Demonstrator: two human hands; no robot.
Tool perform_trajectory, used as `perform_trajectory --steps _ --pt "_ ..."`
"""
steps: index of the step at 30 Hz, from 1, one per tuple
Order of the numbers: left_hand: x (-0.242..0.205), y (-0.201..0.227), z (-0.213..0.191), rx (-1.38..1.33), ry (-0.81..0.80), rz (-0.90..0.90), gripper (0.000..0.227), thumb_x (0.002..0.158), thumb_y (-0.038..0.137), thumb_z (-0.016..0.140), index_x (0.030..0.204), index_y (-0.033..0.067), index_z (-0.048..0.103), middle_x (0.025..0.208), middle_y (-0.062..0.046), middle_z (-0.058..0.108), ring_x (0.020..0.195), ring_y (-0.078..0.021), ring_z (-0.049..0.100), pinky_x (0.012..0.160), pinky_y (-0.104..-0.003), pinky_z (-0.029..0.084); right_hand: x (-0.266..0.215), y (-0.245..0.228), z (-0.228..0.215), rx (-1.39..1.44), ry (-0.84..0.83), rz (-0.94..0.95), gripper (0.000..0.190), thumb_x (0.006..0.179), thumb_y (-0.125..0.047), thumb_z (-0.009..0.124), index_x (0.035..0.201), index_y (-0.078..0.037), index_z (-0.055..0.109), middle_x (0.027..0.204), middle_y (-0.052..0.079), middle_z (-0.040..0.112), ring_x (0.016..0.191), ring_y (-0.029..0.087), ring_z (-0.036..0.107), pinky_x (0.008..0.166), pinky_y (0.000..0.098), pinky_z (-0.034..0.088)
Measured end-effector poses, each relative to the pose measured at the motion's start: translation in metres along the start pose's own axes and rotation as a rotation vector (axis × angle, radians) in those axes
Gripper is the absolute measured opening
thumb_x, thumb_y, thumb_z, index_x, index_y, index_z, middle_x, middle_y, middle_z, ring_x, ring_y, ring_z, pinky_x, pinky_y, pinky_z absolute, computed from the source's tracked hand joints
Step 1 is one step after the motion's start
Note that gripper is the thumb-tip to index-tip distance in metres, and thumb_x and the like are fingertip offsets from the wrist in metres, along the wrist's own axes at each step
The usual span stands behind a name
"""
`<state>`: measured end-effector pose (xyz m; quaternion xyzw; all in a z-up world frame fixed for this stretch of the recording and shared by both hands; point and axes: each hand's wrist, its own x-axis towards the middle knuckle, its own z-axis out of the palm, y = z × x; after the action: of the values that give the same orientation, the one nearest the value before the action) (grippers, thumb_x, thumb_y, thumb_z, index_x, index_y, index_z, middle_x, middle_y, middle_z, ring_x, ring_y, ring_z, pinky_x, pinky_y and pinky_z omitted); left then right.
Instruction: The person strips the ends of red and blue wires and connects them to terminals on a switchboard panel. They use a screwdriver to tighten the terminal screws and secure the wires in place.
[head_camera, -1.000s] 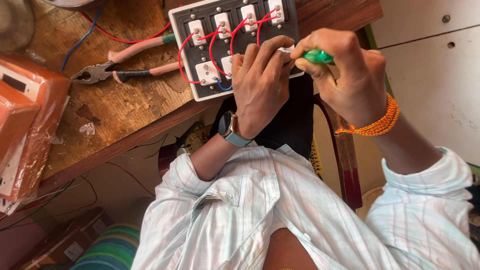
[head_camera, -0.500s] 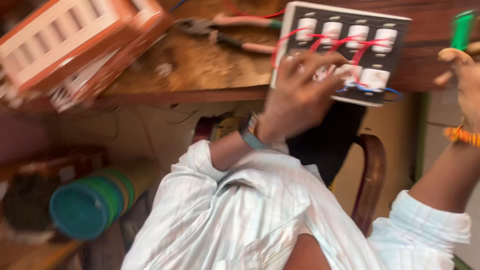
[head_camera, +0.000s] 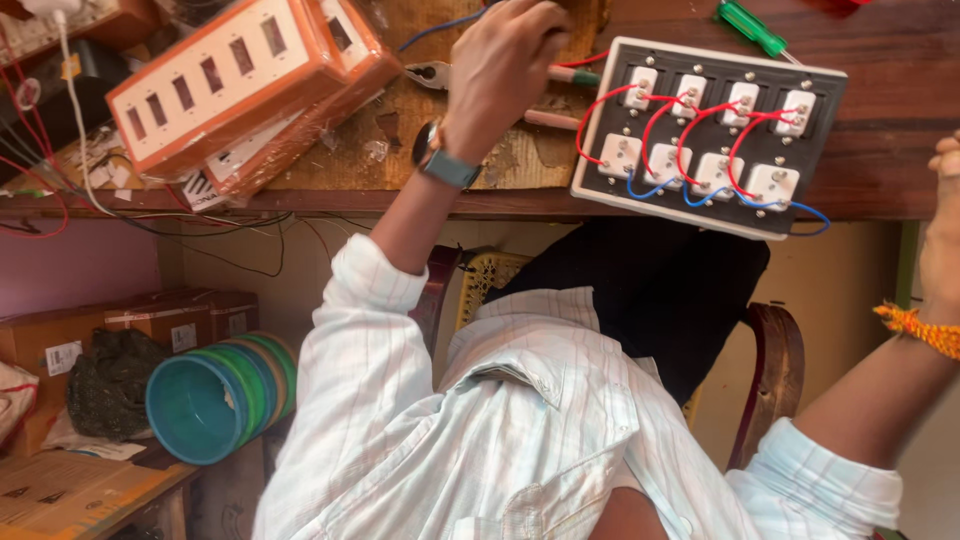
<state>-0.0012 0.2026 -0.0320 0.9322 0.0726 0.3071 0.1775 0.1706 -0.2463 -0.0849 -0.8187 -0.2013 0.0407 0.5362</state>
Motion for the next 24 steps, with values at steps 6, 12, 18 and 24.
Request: perform_trajectory --steps 6,12,18,24 --pt "0.02 0.005 0.056 0.263 -0.24 -0.012 0.008 0.083 0.015 0.075 0.083 0.0084 0.071 0.084 -0.01 0.07 0.08 -0.0267 0.072 0.064 -0.041 0.056 -0.041 -0.013 -0.026 -0.005 0.048 0.075 0.027 0.119 -0.024 0.052 0.135 -0.003 0.055 0.118 0.003 0.063 0.108 0.012 0.061 0.102 0.0295 0.051" --pt "0.02 0.008 0.076 0.328 -0.117 0.057 0.003 0.082 0.004 0.07 0.084 0.0053 0.068 0.083 -0.011 0.069 0.077 -0.0265 0.072 0.06 -0.04 0.056 -0.072 -0.032 -0.027 0.074 0.14 0.047 0.026 0.122 -0.022 0.055 0.132 0.002 0.057 0.115 0.007 0.066 0.105 0.014 0.065 0.102 0.0293 0.055" --pt "0.039 0.062 -0.069 -0.199 0.065 -0.28 0.006 0.092 0.002 0.065 0.088 0.0041 0.068 0.089 -0.007 0.073 0.081 -0.018 0.074 0.068 -0.032 0.057 -0.112 -0.131 0.006 0.33 0.241 -0.072 0.021 0.118 -0.018 0.063 0.114 0.002 0.06 0.101 0.015 0.072 0.079 0.014 0.058 0.079 0.0278 0.049" --pt "-0.008 0.145 -0.116 -0.74 -0.172 0.028 0.013 0.088 0.0 0.077 0.1 0.0036 0.071 0.097 -0.007 0.076 0.087 -0.0143 0.074 0.075 -0.027 0.055 -0.135 -0.201 0.044 0.728 -0.082 -0.309 0.022 0.105 -0.017 0.069 0.099 0.003 0.064 0.091 0.019 0.071 0.076 0.027 0.072 0.071 0.0411 0.064"
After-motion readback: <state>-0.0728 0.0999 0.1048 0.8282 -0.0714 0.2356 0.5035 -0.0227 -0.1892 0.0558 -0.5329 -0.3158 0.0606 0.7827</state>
